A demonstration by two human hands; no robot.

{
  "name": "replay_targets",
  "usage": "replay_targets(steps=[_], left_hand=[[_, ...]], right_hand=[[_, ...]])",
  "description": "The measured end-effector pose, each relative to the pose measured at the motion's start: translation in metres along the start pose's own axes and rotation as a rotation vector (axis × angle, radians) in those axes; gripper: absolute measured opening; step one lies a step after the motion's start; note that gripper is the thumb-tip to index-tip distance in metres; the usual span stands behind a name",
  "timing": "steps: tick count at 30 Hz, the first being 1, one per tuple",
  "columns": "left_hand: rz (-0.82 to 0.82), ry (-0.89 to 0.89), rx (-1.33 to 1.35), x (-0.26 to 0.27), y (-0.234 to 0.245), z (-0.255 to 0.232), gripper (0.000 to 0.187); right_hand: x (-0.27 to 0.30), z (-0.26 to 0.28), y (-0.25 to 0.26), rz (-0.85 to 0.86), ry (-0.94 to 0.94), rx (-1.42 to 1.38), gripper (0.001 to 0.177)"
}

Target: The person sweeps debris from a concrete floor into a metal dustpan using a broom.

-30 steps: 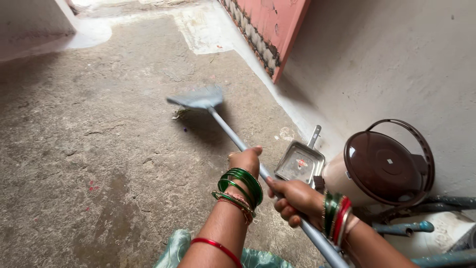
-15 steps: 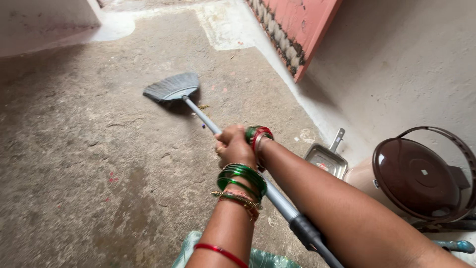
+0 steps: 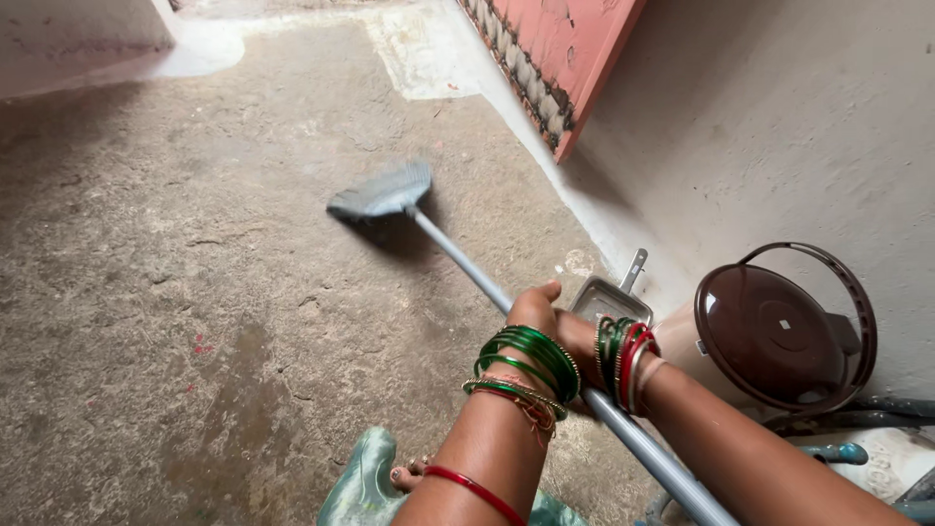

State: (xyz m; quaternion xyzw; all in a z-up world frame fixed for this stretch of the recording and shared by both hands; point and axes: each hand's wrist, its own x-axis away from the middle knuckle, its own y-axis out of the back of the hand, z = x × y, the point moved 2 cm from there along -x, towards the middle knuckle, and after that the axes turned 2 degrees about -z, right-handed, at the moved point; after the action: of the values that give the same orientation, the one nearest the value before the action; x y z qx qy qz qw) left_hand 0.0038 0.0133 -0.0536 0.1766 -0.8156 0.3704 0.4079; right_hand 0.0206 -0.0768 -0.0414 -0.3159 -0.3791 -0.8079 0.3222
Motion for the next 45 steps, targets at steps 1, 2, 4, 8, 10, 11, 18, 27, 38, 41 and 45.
replay_targets(steps=[1,2,4,8,10,11,18,27,38,41,45], left_hand=[[-0.001,0.004,0.002,0.011,-0.002,-0.003,0.073],[-0.057,-0.002,0.039,0.024,-0.002,-0.013,0.072],[-0.118,-0.01,0.079,0.057,-0.001,-0.028,0.072],[-0.411,-0.087,0.181,0.112,0.021,-0.06,0.058],[-0.53,-0.105,0.306,0.116,0.039,-0.073,0.053],[-0.584,-0.114,0.326,0.111,0.052,-0.078,0.053],[-0.625,-0.134,0.349,0.029,0.132,-0.085,0.045],[-0.322,-0.024,0.33,-0.001,0.058,-0.02,0.037],[-0.267,-0.058,0.276,0.099,0.032,-0.052,0.045],[-0.387,-0.148,0.389,0.101,0.062,-0.072,0.045],[-0.5,-0.21,0.446,0.078,0.118,-0.095,0.047]], right_hand=[[0.003,0.004,-0.002,-0.003,0.009,0.013,0.062],[0.007,0.005,0.0,-0.01,0.014,0.03,0.062],[0.019,0.0,0.006,-0.025,0.029,0.073,0.061],[-0.007,0.024,-0.01,0.002,0.098,0.098,0.059],[-0.031,0.04,-0.032,0.04,0.135,0.117,0.058],[-0.041,0.046,-0.044,0.063,0.148,0.129,0.057],[-0.081,0.074,-0.102,0.147,0.215,0.298,0.054],[-0.003,0.018,-0.039,0.065,0.191,0.582,0.05],[0.008,0.041,-0.009,-0.114,0.205,0.447,0.046],[-0.021,0.057,-0.038,-0.068,0.243,0.4,0.045],[-0.049,0.078,-0.089,0.017,0.3,0.395,0.045]])
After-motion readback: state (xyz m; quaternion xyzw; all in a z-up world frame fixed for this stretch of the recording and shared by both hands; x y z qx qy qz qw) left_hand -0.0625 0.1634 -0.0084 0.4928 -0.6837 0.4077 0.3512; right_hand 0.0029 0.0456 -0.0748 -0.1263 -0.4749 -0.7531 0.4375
